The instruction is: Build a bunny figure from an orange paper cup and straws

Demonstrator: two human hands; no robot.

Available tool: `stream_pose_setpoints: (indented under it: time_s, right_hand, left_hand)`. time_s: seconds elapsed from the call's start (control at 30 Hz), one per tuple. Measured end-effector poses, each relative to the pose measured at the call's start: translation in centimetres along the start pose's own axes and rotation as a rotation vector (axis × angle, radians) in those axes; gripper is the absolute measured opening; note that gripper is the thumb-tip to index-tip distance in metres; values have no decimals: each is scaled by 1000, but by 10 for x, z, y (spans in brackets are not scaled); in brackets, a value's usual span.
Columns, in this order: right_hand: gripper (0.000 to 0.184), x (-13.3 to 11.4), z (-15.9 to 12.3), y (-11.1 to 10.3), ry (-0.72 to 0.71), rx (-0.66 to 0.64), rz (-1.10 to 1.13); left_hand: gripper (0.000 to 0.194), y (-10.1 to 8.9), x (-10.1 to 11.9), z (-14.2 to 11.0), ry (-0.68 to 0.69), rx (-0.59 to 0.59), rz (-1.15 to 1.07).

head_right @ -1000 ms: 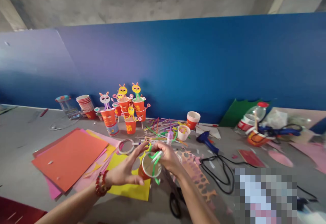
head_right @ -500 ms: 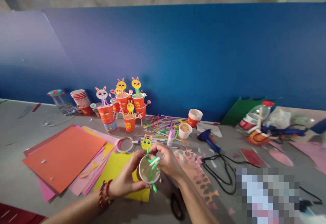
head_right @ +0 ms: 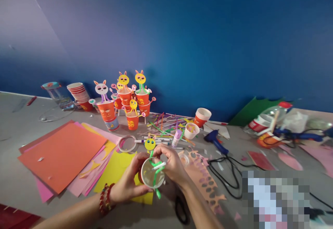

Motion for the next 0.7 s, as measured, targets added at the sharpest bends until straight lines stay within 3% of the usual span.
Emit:
stream_pose_setpoints:
  time_s: [0.23,0.53,0.7]
  right_hand:
    - [19,2,1,1,62,1,42]
    - [36,6,-3,-3,113,11,159]
    - [31,3,-1,-5,142,79,117]
  left_hand:
    - [72,1,-3,-1,-44,34,-103]
    - [85,-1,-15,-3,-88,127,-119]
    - [87,-4,-16,-1,-90,150,-87]
Point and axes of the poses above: each hand's wrist, its own z-axis towards the middle knuckle, its own y-axis out of the palm, x = y × z, the point moved 1 cm from there along z, towards the middle knuckle, and after that the axes turned 5 degrees about -y, right-handed, at the moved point
